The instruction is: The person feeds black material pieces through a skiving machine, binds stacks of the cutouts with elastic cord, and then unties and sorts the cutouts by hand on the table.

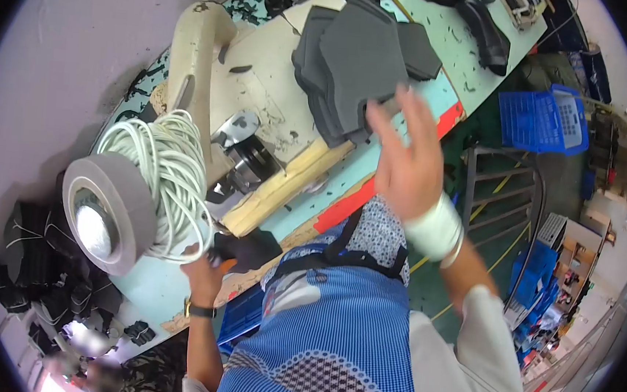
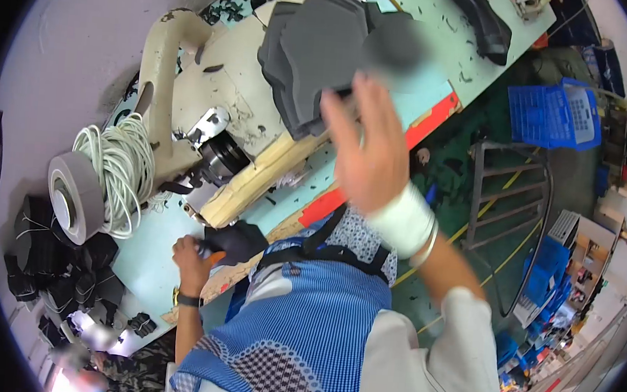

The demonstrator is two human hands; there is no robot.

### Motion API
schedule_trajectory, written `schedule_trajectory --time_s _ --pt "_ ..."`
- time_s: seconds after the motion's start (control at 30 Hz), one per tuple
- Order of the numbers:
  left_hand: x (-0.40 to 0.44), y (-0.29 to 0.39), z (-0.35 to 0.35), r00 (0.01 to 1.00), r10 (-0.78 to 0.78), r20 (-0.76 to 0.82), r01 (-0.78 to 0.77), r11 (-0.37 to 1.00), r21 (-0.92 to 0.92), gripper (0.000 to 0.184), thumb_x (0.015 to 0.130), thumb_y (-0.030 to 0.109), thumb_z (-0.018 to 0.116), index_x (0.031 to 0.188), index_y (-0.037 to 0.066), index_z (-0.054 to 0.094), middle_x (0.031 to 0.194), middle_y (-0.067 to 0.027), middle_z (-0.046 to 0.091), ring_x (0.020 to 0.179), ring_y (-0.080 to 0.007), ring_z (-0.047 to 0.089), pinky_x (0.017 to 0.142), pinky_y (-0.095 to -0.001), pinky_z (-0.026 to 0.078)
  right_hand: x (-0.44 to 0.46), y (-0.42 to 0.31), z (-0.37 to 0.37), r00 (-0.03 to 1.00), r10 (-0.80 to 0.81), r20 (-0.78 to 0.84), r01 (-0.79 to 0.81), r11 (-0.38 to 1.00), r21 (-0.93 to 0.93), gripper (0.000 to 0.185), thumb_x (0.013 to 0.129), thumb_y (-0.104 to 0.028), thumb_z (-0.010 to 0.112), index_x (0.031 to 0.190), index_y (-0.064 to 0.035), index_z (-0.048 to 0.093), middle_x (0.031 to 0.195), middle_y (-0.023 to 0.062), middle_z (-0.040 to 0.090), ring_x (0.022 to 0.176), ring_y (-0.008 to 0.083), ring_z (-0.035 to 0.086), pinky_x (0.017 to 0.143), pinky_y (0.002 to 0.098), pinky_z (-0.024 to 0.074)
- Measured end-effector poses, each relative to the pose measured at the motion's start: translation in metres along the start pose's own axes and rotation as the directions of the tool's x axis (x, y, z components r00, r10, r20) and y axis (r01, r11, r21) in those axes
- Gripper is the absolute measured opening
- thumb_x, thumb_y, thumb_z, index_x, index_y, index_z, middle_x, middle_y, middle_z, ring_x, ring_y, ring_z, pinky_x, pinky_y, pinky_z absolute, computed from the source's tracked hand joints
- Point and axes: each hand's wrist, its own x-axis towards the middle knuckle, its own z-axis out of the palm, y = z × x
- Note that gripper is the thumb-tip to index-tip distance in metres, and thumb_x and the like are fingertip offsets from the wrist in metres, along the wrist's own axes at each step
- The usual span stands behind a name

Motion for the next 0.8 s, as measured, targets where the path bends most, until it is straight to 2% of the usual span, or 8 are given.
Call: schedule_trajectory --time_s 0.07,0.17,0.2,0.33,0.4,0.57,0.73,0.8 --pt "-0.007 -0.011 -0.011 0.999 0.033 0.019 -0.029 0.98 -0.195 0.04 0.061 0.015 0.083 0.091 0.0 0.061 0.081 -0.0151 0.064 0.078 -0.0355 0.062 0.068 -0.0396 0.047 -0.035 -0.04 -0.011 1.0 -0.024 0.012 0.019 0.953 0.303 0.049 0.064 0.008 0.056 0.112 -0.0012 0.063 0.109 0.021 0.057 0.101 0.0384 0.056 0.091 0.0502 0.0455" --pt "-0.008 0.032 -0.082 0.853 0.306 0.422 0.008 0.802 -0.597 0.02 0.071 0.009 0.077 0.082 -0.001 0.063 0.072 -0.0087 0.066 0.067 -0.0154 0.063 0.062 -0.0288 0.047 -0.06 -0.082 0.001 0.763 -0.25 0.597 -0.416 0.517 0.748 0.04 0.078 -0.021 0.071 0.111 0.0008 0.062 0.104 0.02 0.061 0.096 0.0344 0.059 0.084 0.0386 0.0486" --pt "-0.004 0.054 -0.099 0.774 0.456 0.439 0.033 0.663 -0.747 0.02 0.074 0.011 0.077 0.081 -0.001 0.064 0.073 -0.0063 0.066 0.068 -0.0101 0.062 0.061 -0.0264 0.047 -0.069 -0.092 0.015 0.859 -0.251 0.445 -0.281 0.496 0.822 0.036 0.081 -0.025 0.066 0.105 0.0021 0.061 0.088 0.0181 0.062 0.083 0.0365 0.061 0.075 0.0417 0.0497" --pt "0.02 0.085 -0.111 0.827 0.366 0.427 0.215 0.495 -0.842 0.019 0.085 0.011 0.068 0.097 -0.003 0.062 0.071 -0.0036 0.064 0.061 -0.0099 0.062 0.056 -0.0227 0.049 -0.051 -0.066 0.008 0.674 -0.122 0.728 -0.672 0.308 0.673 0.022 0.084 -0.019 0.066 0.095 0.0004 0.066 0.073 0.0128 0.066 0.064 0.0172 0.064 0.062 0.0314 0.0504" --pt "0.032 0.076 -0.127 0.717 0.336 0.611 0.496 0.37 -0.786 0.018 0.091 0.011 0.061 0.098 -0.005 0.058 0.064 -0.0053 0.062 0.055 -0.015 0.064 0.053 -0.0247 0.052 -0.044 -0.065 0.009 0.546 -0.008 0.838 -0.834 -0.101 0.542 0.024 0.089 -0.017 0.063 0.094 0.0069 0.064 0.078 0.0076 0.068 0.067 0.0116 0.063 0.062 0.0261 0.051" --pt "0.065 0.032 -0.156 0.833 0.193 0.518 0.249 0.704 -0.665 0.018 0.09 0.014 0.06 0.103 0.002 0.061 0.058 -0.0039 0.059 0.042 -0.0109 0.056 0.039 -0.0196 0.042 -0.04 -0.089 0.046 0.28 -0.2 0.939 -0.925 -0.319 0.207 0.029 0.093 -0.016 0.057 0.108 0.0076 0.06 0.087 0.0069 0.066 0.068 0.0111 0.063 0.053 0.0247 0.0528" --pt "0.084 -0.008 -0.105 0.868 0.381 0.318 -0.112 0.775 -0.621 0.025 0.091 0.014 0.057 0.112 -0.001 0.057 0.071 -0.0076 0.063 0.053 -0.0122 0.061 0.045 -0.0222 0.048 -0.043 -0.083 0.018 0.389 0.035 0.921 -0.865 -0.33 0.378 0.027 0.091 -0.017 0.061 0.103 0.0074 0.061 0.082 0.0056 0.065 0.066 0.0089 0.061 0.053 0.0234 0.051" --pt "0.089 0.006 -0.072 0.902 0.347 0.257 -0.118 0.771 -0.626 0.02 0.093 0.013 0.054 0.101 -0.004 0.059 0.068 -0.0097 0.063 0.054 -0.015 0.062 0.046 -0.0243 0.049 -0.041 -0.068 0.007 0.636 0.222 0.739 -0.766 0.068 0.639 0.023 0.088 -0.011 0.064 0.104 0.0057 0.062 0.083 0.0058 0.066 0.069 0.0079 0.062 0.055 0.0231 0.0492"
